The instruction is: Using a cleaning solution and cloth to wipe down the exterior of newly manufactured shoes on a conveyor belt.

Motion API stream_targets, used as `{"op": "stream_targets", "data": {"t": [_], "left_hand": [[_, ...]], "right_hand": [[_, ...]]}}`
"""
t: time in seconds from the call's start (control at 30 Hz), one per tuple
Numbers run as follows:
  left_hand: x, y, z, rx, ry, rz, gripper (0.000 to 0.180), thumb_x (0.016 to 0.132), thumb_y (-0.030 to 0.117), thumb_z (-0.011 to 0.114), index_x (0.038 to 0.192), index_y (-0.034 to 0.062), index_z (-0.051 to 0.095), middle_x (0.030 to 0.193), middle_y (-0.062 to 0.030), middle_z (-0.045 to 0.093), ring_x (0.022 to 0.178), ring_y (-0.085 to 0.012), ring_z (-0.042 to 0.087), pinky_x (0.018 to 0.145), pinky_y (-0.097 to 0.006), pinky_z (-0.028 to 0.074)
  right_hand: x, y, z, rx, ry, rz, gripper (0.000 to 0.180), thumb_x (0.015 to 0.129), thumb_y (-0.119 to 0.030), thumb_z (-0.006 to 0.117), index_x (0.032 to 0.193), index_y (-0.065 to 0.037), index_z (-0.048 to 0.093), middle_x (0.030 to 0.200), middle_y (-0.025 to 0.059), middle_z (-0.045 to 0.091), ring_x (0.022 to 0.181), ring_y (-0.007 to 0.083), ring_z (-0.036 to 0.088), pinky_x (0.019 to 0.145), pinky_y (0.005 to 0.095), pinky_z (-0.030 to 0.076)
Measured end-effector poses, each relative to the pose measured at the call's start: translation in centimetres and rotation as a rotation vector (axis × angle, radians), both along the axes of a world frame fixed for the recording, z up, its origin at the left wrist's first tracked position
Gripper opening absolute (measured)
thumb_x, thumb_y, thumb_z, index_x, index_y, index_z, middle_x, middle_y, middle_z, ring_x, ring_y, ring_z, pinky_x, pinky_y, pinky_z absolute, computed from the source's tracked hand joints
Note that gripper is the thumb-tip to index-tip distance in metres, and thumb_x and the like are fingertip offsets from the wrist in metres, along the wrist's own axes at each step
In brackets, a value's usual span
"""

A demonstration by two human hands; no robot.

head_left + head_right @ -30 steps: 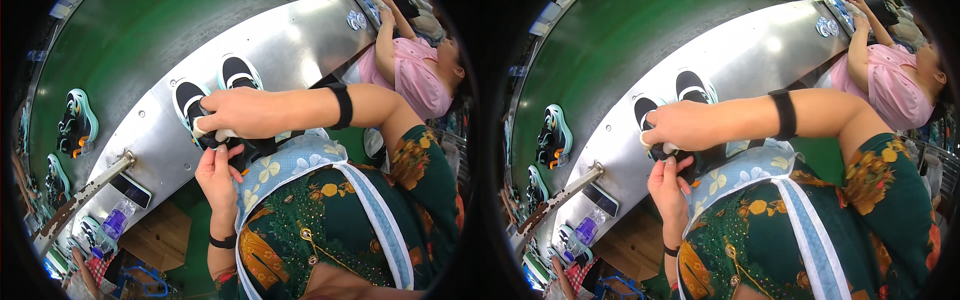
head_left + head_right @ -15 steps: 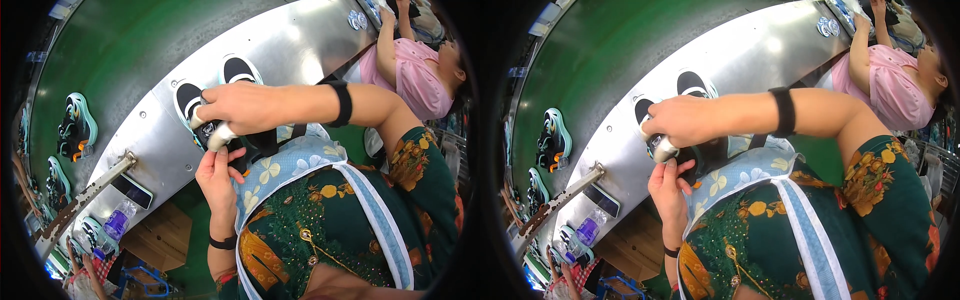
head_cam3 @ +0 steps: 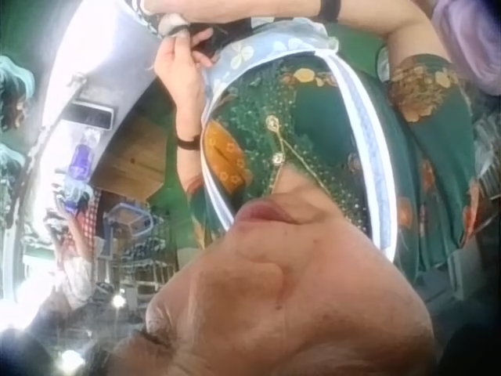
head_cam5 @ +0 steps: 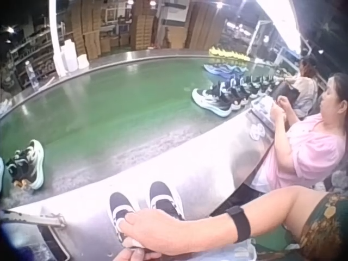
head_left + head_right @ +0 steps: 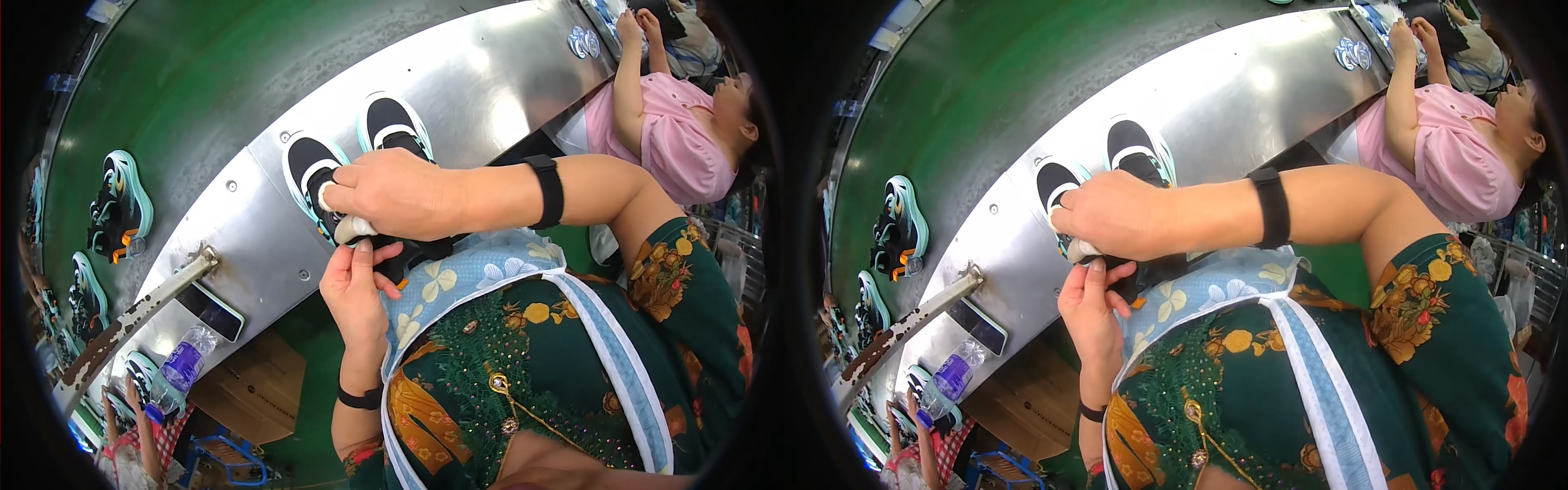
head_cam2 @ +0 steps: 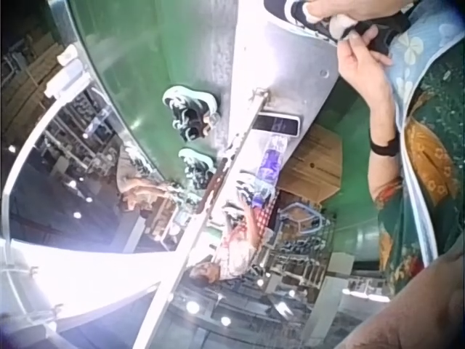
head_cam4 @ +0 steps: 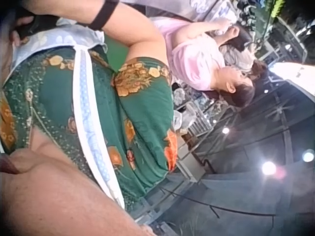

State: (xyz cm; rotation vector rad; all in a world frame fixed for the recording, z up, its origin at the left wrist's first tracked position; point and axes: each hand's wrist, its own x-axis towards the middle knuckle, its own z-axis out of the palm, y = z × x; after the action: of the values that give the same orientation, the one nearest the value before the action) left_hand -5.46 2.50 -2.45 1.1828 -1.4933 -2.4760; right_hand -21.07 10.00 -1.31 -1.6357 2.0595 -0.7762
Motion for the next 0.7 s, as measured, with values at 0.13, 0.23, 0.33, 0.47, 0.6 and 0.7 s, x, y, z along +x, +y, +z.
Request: {"op": "stream_targets", "data": {"t": [0.13, 0.23, 0.33, 0.47, 0.6, 0.7], "left_hand": [[0.3, -0.3, -0.3, 0.054, 0.009, -0.003, 0.023, 0.098, 0.017, 0.051, 0.098, -0.0045, 0.059, 0.087, -0.0198, 0.070, 0.043, -0.0083, 0.049, 0.043, -0.019, 0.038], [-0.1, 0.0, 0.1, 0.058, 0.006, -0.009, 0.023, 0.098, 0.017, 0.051, 0.097, -0.0042, 0.059, 0.088, -0.0199, 0.070, 0.043, -0.0090, 0.050, 0.043, -0.020, 0.039], [-0.2, 0.4, -0.2, 0.038, -0.002, 0.025, 0.023, 0.099, 0.017, 0.051, 0.097, -0.0040, 0.059, 0.088, -0.0199, 0.070, 0.043, -0.0095, 0.050, 0.044, -0.020, 0.040], [-0.1, 0.2, -0.1, 0.098, -0.007, -0.001, 0.023, 0.099, 0.017, 0.051, 0.098, -0.0042, 0.059, 0.088, -0.0201, 0.070, 0.043, -0.0098, 0.050, 0.043, -0.021, 0.040], [-0.1, 0.6, 0.2, 0.050, 0.009, 0.006, 0.024, 0.099, 0.017, 0.050, 0.100, -0.0053, 0.058, 0.090, -0.0205, 0.069, 0.044, -0.0102, 0.051, 0.045, -0.021, 0.042], [-0.1, 0.6, 1.5, 0.032, -0.001, -0.005, 0.025, 0.098, 0.017, 0.051, 0.103, -0.0059, 0.059, 0.095, -0.0194, 0.068, 0.052, -0.0109, 0.054, 0.053, -0.022, 0.045]], "right_hand": [[-0.7, -0.2, 0.3, -0.012, 0.060, -0.012, 0.020, 0.076, -0.014, 0.068, 0.091, -0.005, 0.057, 0.077, 0.0111, 0.056, 0.077, 0.0313, 0.061, 0.066, 0.0408, 0.048], [-1.7, 0.3, 0.7, 0.010, -0.237, 0.072, 0.020, 0.076, -0.013, 0.067, 0.090, -0.004, 0.057, 0.078, 0.0115, 0.056, 0.079, 0.0320, 0.060, 0.068, 0.0402, 0.047], [-0.4, 0.3, -0.2, -0.008, 0.035, 0.011, 0.021, 0.079, -0.014, 0.065, 0.098, -0.005, 0.061, 0.078, 0.0123, 0.056, 0.081, 0.0337, 0.060, 0.068, 0.0396, 0.047], [-1.5, 0.1, 0.5, 0.051, -0.165, 0.026, 0.022, 0.080, -0.019, 0.067, 0.096, -0.005, 0.060, 0.079, 0.0130, 0.056, 0.078, 0.0331, 0.059, 0.067, 0.0414, 0.046], [-0.8, 0.0, 0.7, 0.068, -0.042, 0.048, 0.028, 0.079, -0.023, 0.070, 0.099, -0.005, 0.062, 0.079, 0.0138, 0.056, 0.082, 0.0337, 0.060, 0.070, 0.0410, 0.046], [-1.9, 0.1, 1.0, 0.115, -0.160, 0.071, 0.032, 0.080, -0.024, 0.070, 0.105, -0.005, 0.064, 0.085, 0.0154, 0.060, 0.085, 0.0340, 0.061, 0.074, 0.0397, 0.048]]}}
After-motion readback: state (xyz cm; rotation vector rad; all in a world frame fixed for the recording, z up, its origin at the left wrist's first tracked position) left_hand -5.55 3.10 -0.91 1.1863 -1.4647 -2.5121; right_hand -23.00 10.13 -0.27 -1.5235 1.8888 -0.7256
